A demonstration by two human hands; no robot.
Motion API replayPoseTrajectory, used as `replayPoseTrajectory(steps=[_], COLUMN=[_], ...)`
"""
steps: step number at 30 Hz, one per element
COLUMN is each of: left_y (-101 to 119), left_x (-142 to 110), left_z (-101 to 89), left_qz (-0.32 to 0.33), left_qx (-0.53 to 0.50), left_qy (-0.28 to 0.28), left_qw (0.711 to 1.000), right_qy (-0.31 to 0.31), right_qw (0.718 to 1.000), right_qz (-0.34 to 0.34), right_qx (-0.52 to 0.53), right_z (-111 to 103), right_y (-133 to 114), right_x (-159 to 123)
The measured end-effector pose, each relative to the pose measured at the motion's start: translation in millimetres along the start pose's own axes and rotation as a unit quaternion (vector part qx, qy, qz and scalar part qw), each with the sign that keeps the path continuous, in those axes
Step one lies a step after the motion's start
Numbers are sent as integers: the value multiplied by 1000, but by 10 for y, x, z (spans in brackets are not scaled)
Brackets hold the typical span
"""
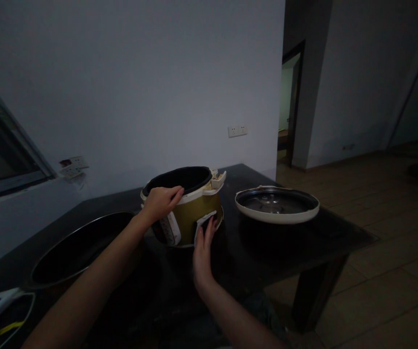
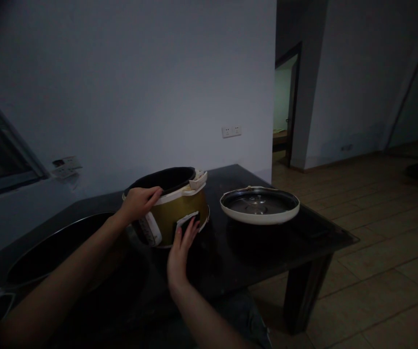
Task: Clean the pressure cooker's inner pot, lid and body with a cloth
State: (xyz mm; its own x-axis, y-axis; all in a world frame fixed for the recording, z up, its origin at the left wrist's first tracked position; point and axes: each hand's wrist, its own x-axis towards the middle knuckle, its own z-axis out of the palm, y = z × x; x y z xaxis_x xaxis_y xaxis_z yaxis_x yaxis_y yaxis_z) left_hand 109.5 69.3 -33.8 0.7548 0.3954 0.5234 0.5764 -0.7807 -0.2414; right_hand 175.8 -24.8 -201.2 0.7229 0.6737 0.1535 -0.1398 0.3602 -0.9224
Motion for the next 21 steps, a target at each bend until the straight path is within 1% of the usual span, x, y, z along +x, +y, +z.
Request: replayPoseTrajectory(steps=[2,3,5,7,9,11,13,15,18,21], left_y=[-1,-3,3,35,108,221,356,494,672,786], left_x=[4,6,12,12,7,4,22,80,227,356], left_z=[-8,-15,-43,-91,-155,-219,-260,-262,-198,-109], left_qz=[8,15,31,31,-2,-45,-77,-98,-135,-164], left_qx=[-7,-14,-28,-19,20,53,61,62,78,92], left_qy=[-4,-6,-12,-33,-68,-92,-92,-80,-61,-43], left_qw=[1000,1000,999,999,997,993,991,990,986,981], right_qy=[-29,-40,-55,-66,-82,-89,-94,-100,-104,-92], right_qw=[999,999,998,997,996,996,996,995,995,996], right_qz=[-14,-22,-35,-38,-22,-15,-9,-3,10,9], right_qx=[-5,-11,-22,-26,-19,-12,-5,2,8,13], right_z=[16,3,-63,-167,-277,-364,-415,-431,-416,-395], right_y=[-41,-62,-110,-162,-210,-244,-257,-251,-214,-164], right_x=[-111,-100,54,335,664,979,1248,1463,1675,1724])
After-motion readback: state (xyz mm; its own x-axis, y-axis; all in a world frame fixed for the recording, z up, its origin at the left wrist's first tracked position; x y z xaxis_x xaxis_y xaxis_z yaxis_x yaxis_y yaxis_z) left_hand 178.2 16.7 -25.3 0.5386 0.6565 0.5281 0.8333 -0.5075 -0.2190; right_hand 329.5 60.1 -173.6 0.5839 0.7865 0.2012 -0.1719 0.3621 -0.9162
